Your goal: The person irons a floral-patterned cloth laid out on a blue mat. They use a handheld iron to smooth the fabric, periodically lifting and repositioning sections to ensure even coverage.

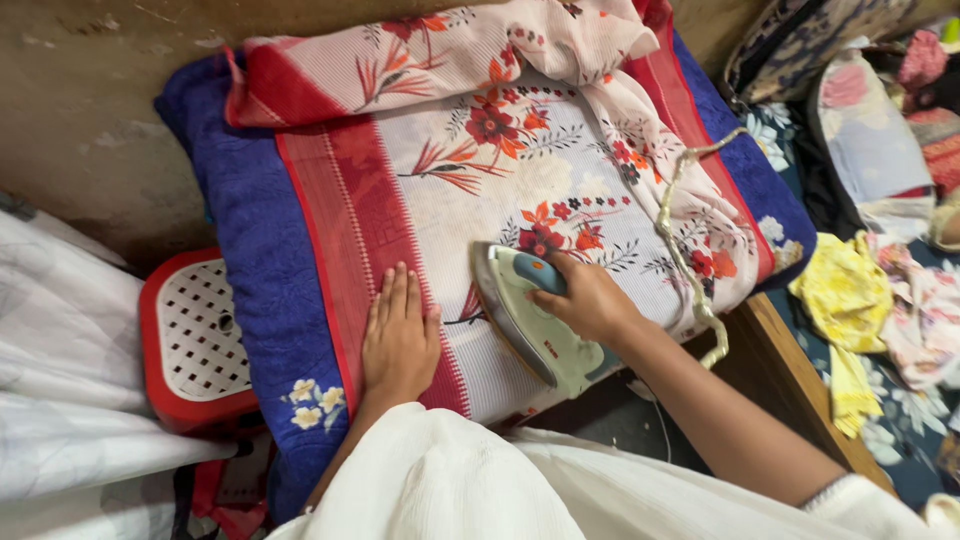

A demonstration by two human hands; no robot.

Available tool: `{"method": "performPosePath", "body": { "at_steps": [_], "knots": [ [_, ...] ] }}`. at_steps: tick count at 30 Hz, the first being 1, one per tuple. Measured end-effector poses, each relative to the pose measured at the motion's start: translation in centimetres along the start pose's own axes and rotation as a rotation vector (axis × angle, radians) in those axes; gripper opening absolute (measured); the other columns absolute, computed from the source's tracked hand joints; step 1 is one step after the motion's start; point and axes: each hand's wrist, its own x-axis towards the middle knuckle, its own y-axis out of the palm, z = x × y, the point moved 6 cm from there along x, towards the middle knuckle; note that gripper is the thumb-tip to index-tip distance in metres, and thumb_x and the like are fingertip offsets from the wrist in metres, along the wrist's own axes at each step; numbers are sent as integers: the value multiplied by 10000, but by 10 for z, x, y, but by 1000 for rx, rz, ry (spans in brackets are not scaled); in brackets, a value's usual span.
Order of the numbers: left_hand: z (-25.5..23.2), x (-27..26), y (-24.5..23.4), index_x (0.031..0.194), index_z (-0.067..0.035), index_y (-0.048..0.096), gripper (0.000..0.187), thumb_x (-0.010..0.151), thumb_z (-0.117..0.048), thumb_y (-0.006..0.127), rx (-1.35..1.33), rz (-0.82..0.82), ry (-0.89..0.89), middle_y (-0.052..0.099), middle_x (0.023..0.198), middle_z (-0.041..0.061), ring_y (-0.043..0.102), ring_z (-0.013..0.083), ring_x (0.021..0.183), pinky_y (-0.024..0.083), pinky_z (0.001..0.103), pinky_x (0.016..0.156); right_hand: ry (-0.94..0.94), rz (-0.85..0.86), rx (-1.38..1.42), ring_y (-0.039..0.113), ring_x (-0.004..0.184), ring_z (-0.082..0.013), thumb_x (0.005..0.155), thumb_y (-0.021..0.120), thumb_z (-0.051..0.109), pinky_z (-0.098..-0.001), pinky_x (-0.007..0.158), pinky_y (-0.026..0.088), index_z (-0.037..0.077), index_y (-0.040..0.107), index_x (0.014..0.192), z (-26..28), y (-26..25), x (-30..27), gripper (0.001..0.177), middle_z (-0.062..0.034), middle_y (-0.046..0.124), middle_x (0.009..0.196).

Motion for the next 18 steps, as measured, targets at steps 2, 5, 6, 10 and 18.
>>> {"method": "performPosePath", "body": {
  "at_steps": [2, 5, 6, 10, 18],
  "knots": [
    [-1, -3, -2, 1485, 77, 416, 715, 968, -403, 537, 35, -28, 32, 338, 1622, 215, 306, 328, 1507, 225, 468, 1222, -206, -91, -63, 690, 676, -280, 851, 797, 356, -417, 622, 537, 17, 654, 1151, 13, -4, 9, 475, -193, 728, 823],
    [-2, -9, -3, 1491, 37, 437, 720, 962, -442, 540, 139, -18, -5, 362, 1613, 167, 325, 293, 1505, 226, 498, 1217, 177, 45, 102, 666, 510, -241, 850, 734, 321, -381, 500, 536, 107, 532, 1372, -3, 2, 31, 600, -154, 707, 770],
    [-3, -10, -5, 1486, 36, 440, 719, 960, -443, 540, 127, -17, -3, 363, 1611, 172, 326, 295, 1502, 227, 502, 1214, 187, 44, 141, 648, 519, -236, 866, 729, 310, -391, 494, 527, 68, 570, 1294, 1, 0, 40, 516, -151, 697, 771],
    [-4, -6, -10, 1476, 36, 451, 710, 963, -446, 539, 98, -22, 7, 371, 1611, 181, 331, 292, 1498, 229, 504, 1211, 187, 34, 186, 629, 526, -226, 898, 717, 278, -394, 465, 520, 23, 637, 1157, 18, -13, 82, 371, -133, 669, 744],
    [-7, -4, -17, 1460, 28, 469, 702, 931, -425, 561, 80, -28, -17, 390, 1601, 169, 343, 271, 1490, 239, 493, 1206, -288, 134, -223, 684, 668, -342, 905, 701, 365, -474, 686, 529, 28, 644, 1175, 29, -32, 169, 436, -206, 692, 775]
  ]
}}
